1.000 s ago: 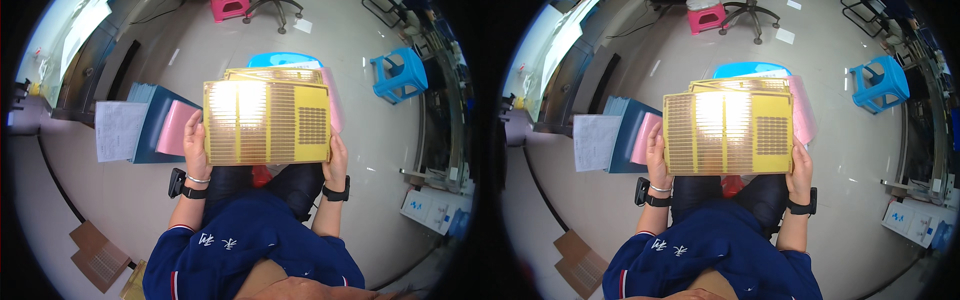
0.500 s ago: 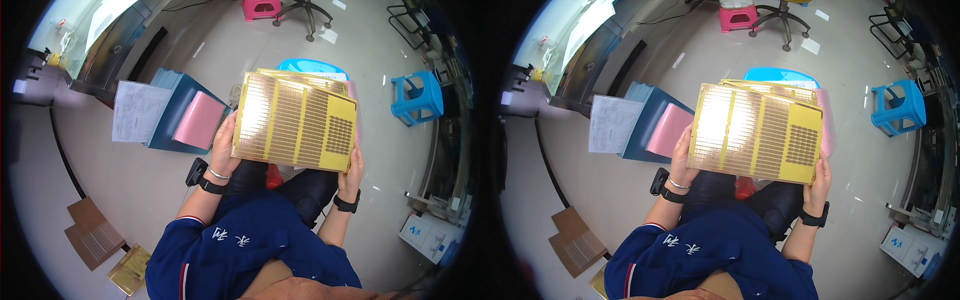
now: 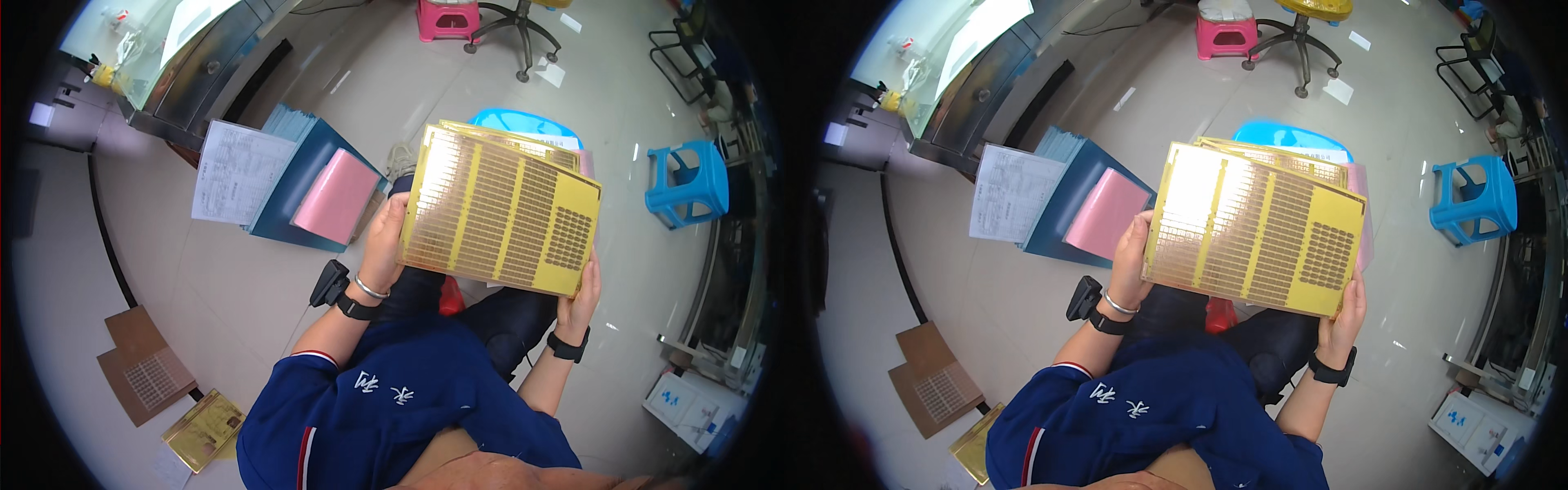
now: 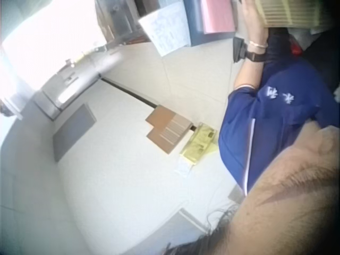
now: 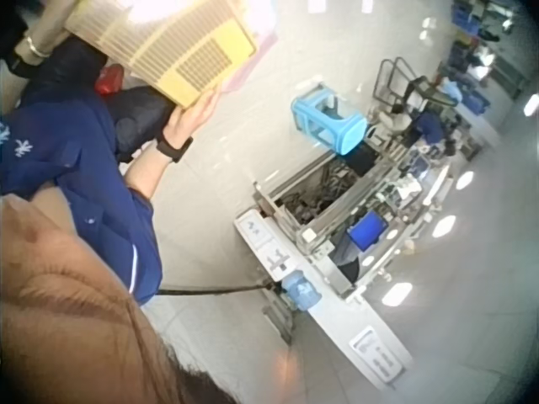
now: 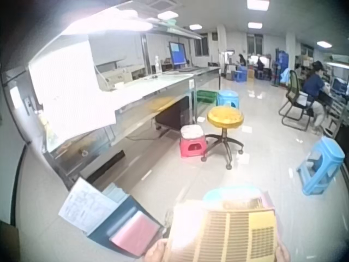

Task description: Manually inspecting and sorting thin gold-colored metal sheets or lead frames at a workstation.

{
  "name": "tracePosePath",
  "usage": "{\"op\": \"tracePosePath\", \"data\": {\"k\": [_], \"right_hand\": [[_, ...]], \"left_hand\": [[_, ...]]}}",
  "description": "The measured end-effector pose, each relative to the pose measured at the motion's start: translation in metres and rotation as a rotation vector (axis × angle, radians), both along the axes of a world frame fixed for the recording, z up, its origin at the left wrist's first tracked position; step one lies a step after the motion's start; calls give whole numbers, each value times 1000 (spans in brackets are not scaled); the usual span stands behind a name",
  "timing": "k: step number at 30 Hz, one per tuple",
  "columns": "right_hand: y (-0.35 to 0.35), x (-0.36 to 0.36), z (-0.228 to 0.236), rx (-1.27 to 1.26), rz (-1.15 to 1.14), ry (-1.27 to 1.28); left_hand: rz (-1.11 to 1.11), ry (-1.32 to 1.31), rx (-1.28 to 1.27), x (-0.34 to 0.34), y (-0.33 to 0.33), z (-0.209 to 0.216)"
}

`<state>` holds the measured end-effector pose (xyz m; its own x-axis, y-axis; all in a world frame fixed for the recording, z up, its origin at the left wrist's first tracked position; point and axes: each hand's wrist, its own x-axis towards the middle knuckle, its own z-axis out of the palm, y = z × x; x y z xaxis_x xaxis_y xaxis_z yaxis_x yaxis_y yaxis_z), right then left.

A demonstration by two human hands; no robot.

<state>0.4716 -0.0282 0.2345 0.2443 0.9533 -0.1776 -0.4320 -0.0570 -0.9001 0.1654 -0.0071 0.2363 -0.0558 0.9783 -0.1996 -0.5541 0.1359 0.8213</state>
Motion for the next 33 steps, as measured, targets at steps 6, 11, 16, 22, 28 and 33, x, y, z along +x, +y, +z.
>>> {"op": "tracePosePath", "data": {"k": [6,11,16,22,28,33], "right_hand": [[-3,2,-2,47,-10,-13],[-4,2,-1,66,-44,8],[-4,6,-7,95,-22,17],[-5,6,-4,119,-15,37],[-6,4,-1,114,-11,31],[-6,1,5,152,-27,106]], "left_hand": [[-42,231,24,-5,-5,-2],[-66,401,118,-8,-10,0],[-41,430,140,-7,-11,4],[-38,439,158,-10,-9,-4],[1,421,106,-14,-8,-1],[50,227,243,-13,-4,1]]}}
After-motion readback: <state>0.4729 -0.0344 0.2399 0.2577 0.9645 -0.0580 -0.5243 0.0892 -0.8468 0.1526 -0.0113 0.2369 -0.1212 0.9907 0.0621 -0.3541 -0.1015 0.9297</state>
